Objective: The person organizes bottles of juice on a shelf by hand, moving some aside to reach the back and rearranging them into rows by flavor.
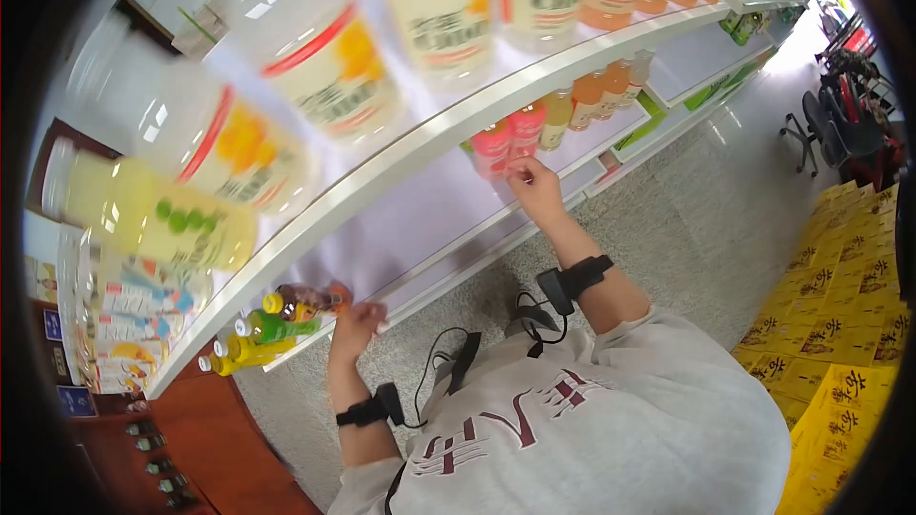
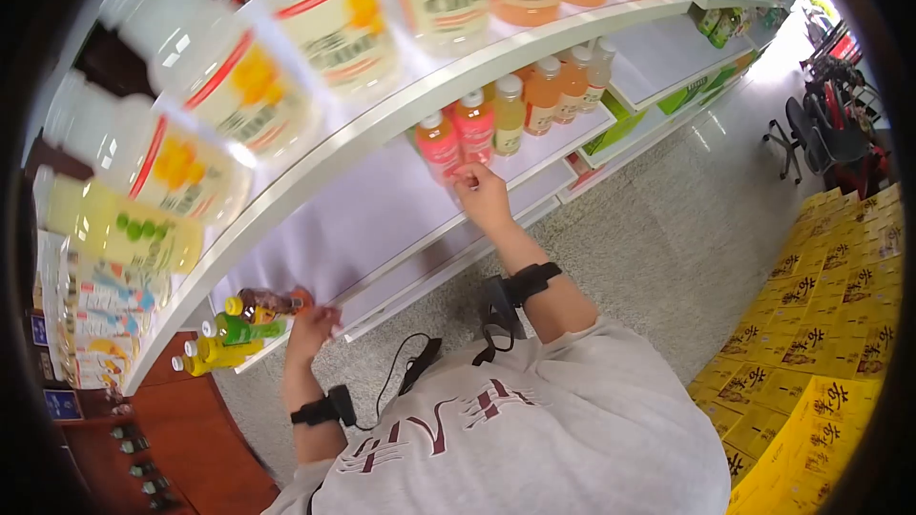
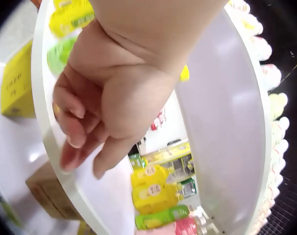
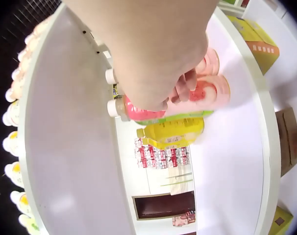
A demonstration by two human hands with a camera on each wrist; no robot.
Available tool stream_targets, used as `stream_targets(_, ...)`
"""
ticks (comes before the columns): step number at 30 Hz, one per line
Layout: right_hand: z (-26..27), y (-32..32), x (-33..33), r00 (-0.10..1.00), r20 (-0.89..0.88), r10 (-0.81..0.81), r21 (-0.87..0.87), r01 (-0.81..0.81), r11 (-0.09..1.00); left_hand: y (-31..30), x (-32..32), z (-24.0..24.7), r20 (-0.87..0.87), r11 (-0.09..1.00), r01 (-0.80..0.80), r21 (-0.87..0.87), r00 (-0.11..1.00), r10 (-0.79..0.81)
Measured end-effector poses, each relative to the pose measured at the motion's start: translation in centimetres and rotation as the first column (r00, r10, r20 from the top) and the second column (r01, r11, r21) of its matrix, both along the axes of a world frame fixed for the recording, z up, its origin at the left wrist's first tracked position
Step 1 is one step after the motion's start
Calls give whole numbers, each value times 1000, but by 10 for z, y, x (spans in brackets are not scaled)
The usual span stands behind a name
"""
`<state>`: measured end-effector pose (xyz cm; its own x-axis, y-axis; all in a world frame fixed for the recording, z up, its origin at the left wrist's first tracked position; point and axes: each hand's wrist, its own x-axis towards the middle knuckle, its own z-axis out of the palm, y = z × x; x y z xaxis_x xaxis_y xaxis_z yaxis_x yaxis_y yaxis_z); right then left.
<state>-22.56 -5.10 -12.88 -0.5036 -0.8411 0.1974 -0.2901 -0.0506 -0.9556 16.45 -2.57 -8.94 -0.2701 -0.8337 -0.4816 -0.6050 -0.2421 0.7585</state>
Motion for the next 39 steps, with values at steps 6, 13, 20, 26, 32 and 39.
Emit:
stream_targets(6, -7, 4, -34, 986, 13, 166, -17, -166, 986, -103, -172, 6, -284, 946, -187, -266, 953, 109)
stream_targets(13, -2, 28, -62, 966, 66, 251, -35, -249, 968, -173, -266, -22, -247, 912, -58, -406, 968, -48)
stream_targets(20, -10, 49, -85, 984, 36, 172, -13, -171, 985, -206, -277, -58, -159, 916, 5, -401, 984, -75)
stream_targets(26, -11, 53, -89, 980, 47, 193, 29, -194, 980, -226, -270, -85, -209, 920, -18, -392, 975, -70)
stream_targets(32, 5, 39, -78, 962, 21, 273, 43, -273, 961, -207, -248, -80, -406, 796, -227, -561, 914, -26)
stream_targets(39, -11, 7, -44, 962, -201, 182, 82, -169, 982, -147, -158, -11, -366, 779, -372, -506, 910, 197)
